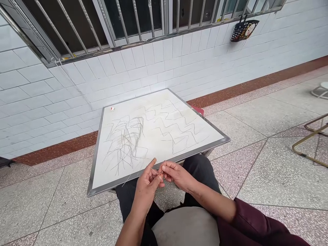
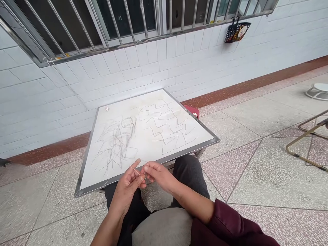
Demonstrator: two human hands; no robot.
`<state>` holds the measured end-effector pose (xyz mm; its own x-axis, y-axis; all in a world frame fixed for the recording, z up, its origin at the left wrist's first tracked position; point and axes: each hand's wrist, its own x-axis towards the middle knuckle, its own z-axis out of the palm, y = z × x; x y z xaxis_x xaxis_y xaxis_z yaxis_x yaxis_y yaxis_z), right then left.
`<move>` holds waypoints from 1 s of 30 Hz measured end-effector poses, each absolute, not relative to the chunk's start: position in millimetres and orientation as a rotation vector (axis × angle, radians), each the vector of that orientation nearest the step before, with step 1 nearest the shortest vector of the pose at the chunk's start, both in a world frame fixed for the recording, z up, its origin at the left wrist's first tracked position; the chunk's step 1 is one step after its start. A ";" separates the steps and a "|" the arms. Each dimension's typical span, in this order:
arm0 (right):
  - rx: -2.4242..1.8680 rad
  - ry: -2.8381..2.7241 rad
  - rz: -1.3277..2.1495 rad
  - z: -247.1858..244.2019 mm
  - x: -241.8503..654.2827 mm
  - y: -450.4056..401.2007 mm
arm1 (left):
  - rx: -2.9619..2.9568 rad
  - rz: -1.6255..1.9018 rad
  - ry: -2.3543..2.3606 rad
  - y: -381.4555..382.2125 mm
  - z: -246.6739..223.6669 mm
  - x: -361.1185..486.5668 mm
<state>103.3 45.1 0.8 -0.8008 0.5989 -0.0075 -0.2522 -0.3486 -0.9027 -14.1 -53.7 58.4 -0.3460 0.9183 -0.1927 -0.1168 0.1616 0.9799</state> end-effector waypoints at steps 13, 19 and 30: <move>-0.587 -1.160 2.151 9.6 94.6 40.7 | 1.001 1.214 1.608 -52.0 37.4 -33.3; -0.602 -1.242 2.179 14.9 105.9 47.5 | 0.812 1.712 1.864 -66.4 61.0 -73.4; -0.426 -1.260 2.296 21.3 109.8 45.2 | 1.262 1.272 2.051 -64.3 67.8 -54.8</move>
<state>109.8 45.2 21.3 -0.8345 0.5497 -0.0389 -0.2625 -0.4585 -0.8490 -54.8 -64.3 67.8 -0.5031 0.8574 0.1083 0.4780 0.1717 0.8614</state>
